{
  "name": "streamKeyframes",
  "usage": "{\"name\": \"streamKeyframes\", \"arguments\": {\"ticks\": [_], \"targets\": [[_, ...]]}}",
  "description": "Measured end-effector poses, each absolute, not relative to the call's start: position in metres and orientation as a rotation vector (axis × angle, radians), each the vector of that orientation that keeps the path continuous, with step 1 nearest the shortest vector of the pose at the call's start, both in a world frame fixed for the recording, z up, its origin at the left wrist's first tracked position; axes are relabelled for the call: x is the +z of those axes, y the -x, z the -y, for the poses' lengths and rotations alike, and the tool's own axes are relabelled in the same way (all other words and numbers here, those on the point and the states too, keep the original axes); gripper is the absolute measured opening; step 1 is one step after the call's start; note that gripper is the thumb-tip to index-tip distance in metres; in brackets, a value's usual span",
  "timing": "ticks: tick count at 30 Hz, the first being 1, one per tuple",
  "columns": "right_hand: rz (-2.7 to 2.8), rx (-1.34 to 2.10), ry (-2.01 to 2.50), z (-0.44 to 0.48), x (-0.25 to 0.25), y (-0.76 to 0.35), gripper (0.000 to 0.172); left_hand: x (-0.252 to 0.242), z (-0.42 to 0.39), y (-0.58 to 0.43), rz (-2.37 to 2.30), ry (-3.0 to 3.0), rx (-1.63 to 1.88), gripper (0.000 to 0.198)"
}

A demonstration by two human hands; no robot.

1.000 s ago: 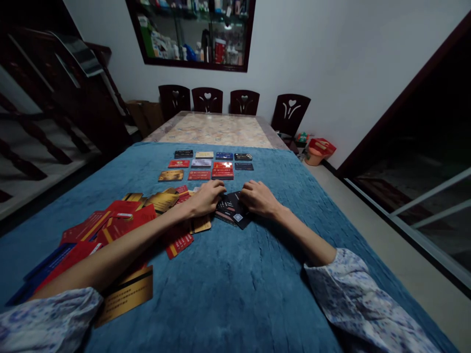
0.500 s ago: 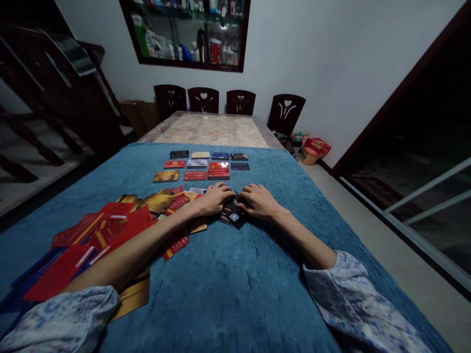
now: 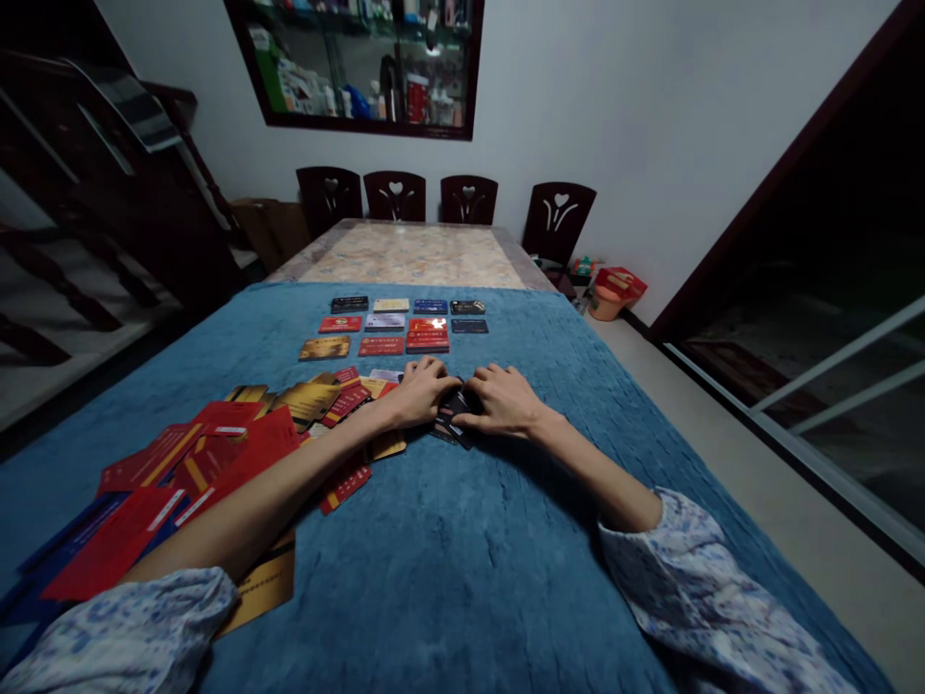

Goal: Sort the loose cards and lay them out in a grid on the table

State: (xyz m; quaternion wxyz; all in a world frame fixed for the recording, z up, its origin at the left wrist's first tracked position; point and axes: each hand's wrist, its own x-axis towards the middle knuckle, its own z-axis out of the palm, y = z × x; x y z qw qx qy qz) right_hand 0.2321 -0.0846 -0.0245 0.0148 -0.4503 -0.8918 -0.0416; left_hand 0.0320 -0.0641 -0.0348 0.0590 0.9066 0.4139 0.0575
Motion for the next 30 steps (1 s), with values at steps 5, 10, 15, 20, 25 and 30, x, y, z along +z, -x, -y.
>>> {"name": "streamKeyframes", "arguments": {"ticks": [5,10,15,20,25,30], "targets": [[2.756,-0.09,1.379,0.082,-0.026,-0.234,0.041,-0.037,0.063,-0.031,-1.252,-2.728,0.206,0.036],[2.74,0.015,1.365,0.081,-0.026,-0.236,0.038,-0.04,0.061,-0.031,-1.24,-2.73,0.235,0.037],[2.735,0.125,1.376,0.084,-0.022,-0.234,0.027,-0.04,0.061,-0.03,-1.228,-2.742,0.198,0.043],[2.768,0.064,1.346,0.086,-0.017,-0.233,0.025,-0.037,0.062,-0.029,-1.188,-2.745,0.169,0.05],[2.797,0.039,1.285,0.085,-0.012,-0.239,0.026,-0.032,0.062,-0.028,-1.131,-2.733,0.177,0.053],[2.783,-0.071,1.233,0.084,-0.009,-0.246,0.025,-0.033,0.059,-0.028,-1.119,-2.703,0.271,0.048]]}}
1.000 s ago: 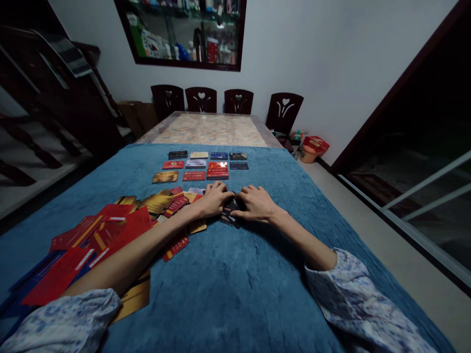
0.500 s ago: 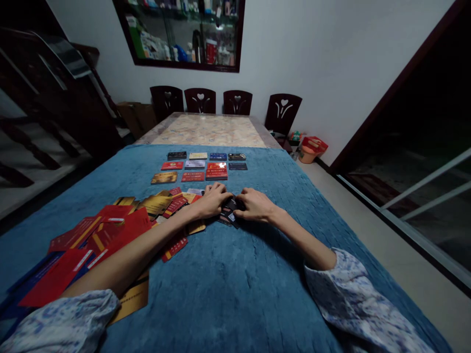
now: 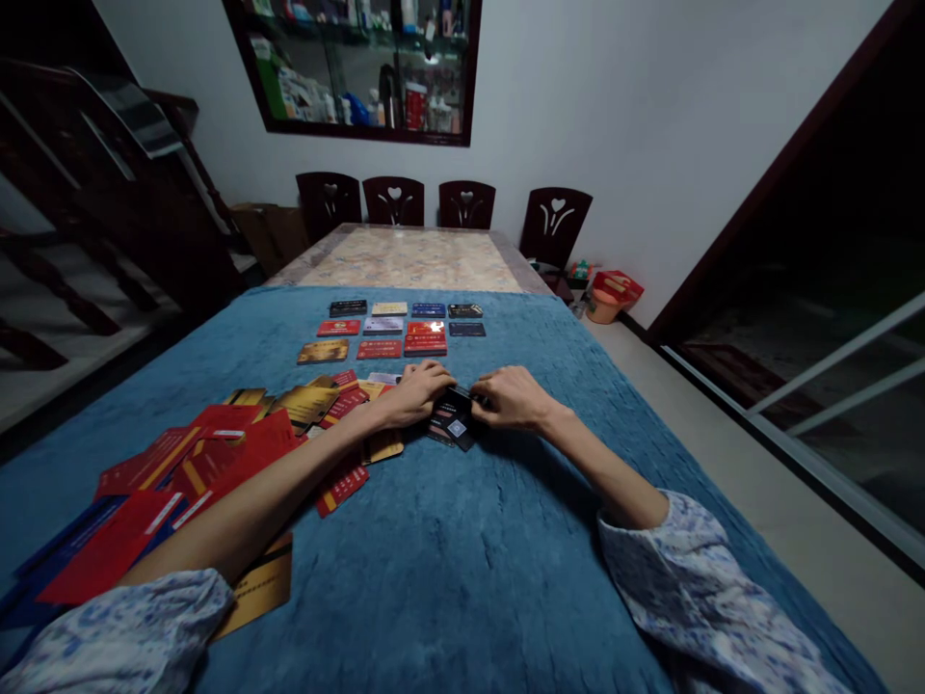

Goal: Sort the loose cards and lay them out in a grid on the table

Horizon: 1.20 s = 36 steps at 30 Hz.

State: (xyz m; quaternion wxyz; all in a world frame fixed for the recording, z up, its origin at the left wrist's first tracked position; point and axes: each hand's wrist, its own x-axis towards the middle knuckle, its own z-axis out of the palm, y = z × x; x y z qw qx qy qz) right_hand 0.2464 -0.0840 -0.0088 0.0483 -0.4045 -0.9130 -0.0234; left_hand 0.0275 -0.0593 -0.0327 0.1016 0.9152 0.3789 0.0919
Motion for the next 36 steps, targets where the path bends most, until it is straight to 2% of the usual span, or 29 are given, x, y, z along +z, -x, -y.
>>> {"name": "streamKeyframes", "arguments": {"ticks": [8,11,16,21,24,26,30,36], "targets": [[2.614,-0.256,1.216,0.074,-0.021,-0.257,0.027,-0.037,0.053,-0.026,-1.193,-2.604,0.624,0.036],[2.543,-0.27,1.221,0.072,-0.025,-0.258,0.032,-0.034,0.053,-0.026,-1.222,-2.549,0.7,0.032],[2.473,-0.208,1.232,0.068,-0.033,-0.257,0.03,-0.034,0.053,-0.026,-1.232,-2.48,0.769,0.032],[2.417,-0.117,1.259,0.064,-0.043,-0.257,0.027,-0.037,0.054,-0.026,-1.26,-2.494,0.784,0.035],[2.371,-0.077,1.3,0.064,-0.048,-0.256,0.032,-0.036,0.056,-0.026,-1.306,-2.495,0.797,0.041],[2.348,-0.08,1.34,0.065,-0.051,-0.255,0.036,-0.034,0.058,-0.027,-1.332,-2.51,0.765,0.039],[2.327,-0.147,1.409,0.066,-0.055,-0.252,0.034,-0.032,0.061,-0.028,-1.384,-2.563,0.666,0.033],[2.297,-0.143,1.519,0.068,-0.055,-0.249,0.035,-0.034,0.062,-0.029,-1.419,-2.593,0.565,0.039]]}}
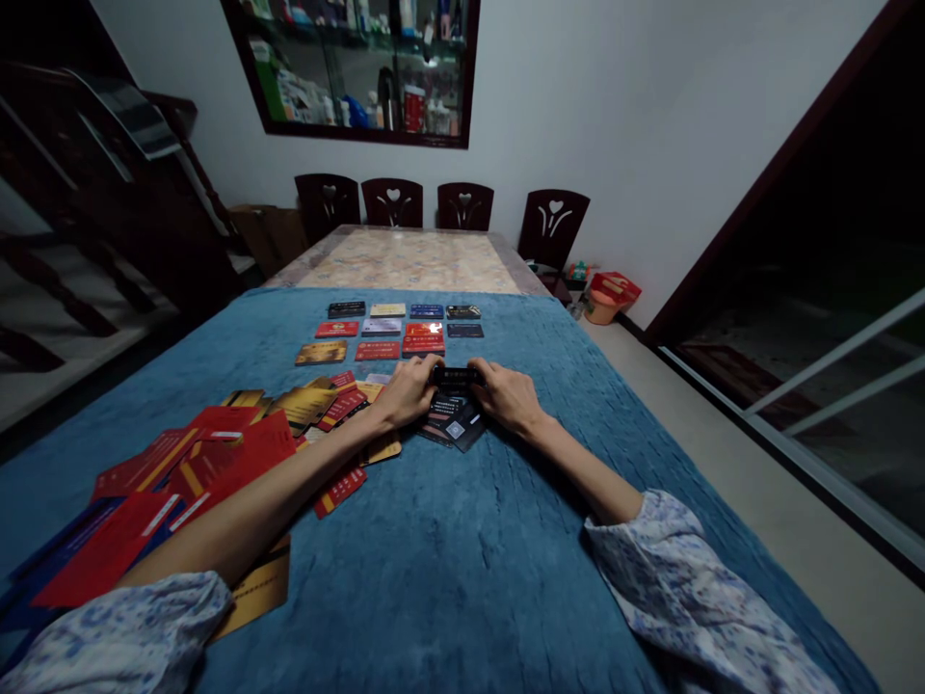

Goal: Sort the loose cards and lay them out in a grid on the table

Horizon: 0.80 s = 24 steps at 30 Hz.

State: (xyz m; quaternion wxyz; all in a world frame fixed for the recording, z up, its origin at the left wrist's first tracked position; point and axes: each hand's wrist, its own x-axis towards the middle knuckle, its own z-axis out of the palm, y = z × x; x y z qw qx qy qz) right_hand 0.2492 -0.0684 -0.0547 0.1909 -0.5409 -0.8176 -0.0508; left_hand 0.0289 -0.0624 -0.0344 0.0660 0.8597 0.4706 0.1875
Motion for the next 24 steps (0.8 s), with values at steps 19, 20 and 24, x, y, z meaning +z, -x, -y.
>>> {"name": "streamKeyframes", "arguments": {"ticks": [19,20,24], "targets": [[2.347,0.014,1.186,0.058,-0.054,-0.257,0.053,-0.042,0.052,-0.025,-1.399,-2.461,0.75,0.042],[2.354,0.02,1.182,0.057,-0.054,-0.258,0.053,-0.042,0.052,-0.025,-1.399,-2.459,0.744,0.043],[2.377,0.03,1.175,0.054,-0.053,-0.261,0.056,-0.04,0.054,-0.025,-1.407,-2.461,0.701,0.052]]}}
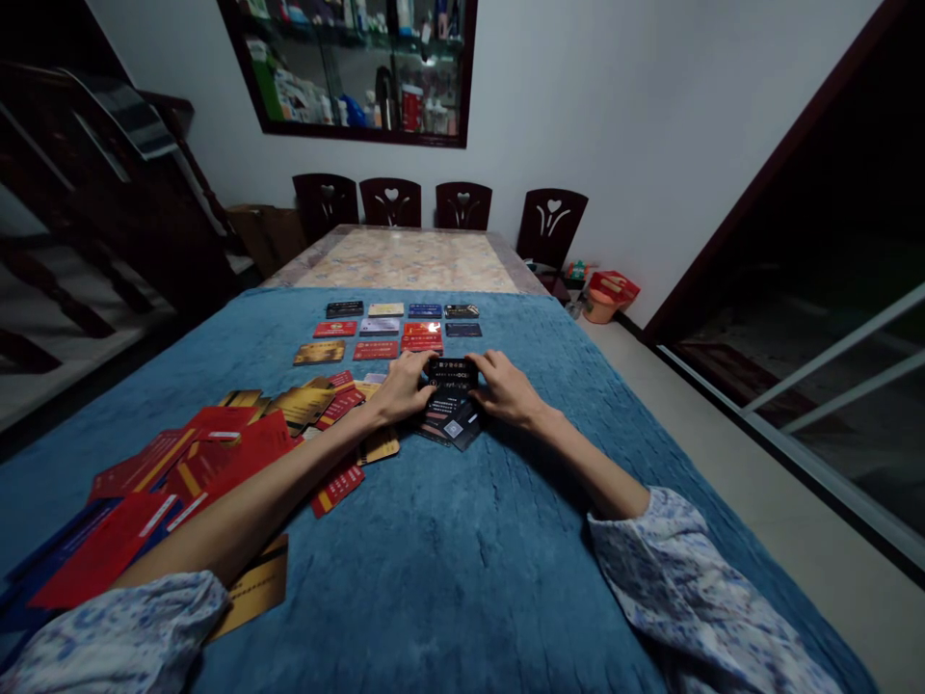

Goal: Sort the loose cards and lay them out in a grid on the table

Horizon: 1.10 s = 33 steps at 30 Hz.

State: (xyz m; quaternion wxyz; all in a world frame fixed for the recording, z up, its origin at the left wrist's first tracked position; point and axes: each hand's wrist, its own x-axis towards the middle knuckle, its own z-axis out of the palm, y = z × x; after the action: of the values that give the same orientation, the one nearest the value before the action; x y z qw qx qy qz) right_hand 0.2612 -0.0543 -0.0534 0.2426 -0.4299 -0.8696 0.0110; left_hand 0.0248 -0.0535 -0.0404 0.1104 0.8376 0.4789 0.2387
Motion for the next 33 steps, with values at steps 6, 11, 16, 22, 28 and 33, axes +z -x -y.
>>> {"name": "streamKeyframes", "arguments": {"ticks": [6,11,16,22,28,33], "targets": [[2.407,0.062,1.16,0.053,-0.049,-0.265,0.054,-0.04,0.054,-0.024,-1.393,-2.483,0.648,0.059],[2.402,0.042,1.21,0.051,-0.049,-0.267,0.054,-0.04,0.054,-0.024,-1.4,-2.478,0.644,0.056],[2.388,-0.017,1.263,0.052,-0.049,-0.266,0.053,-0.038,0.055,-0.026,-1.43,-2.457,0.62,0.054],[2.379,-0.003,1.307,0.053,-0.047,-0.267,0.048,-0.034,0.056,-0.025,-1.459,-2.466,0.562,0.056],[2.374,0.051,1.29,0.051,-0.048,-0.268,0.041,-0.029,0.055,-0.025,-1.497,-2.479,0.437,0.051],[2.392,0.108,1.273,0.053,-0.044,-0.265,0.04,-0.025,0.054,-0.023,-1.481,-2.48,0.412,0.049]]}}
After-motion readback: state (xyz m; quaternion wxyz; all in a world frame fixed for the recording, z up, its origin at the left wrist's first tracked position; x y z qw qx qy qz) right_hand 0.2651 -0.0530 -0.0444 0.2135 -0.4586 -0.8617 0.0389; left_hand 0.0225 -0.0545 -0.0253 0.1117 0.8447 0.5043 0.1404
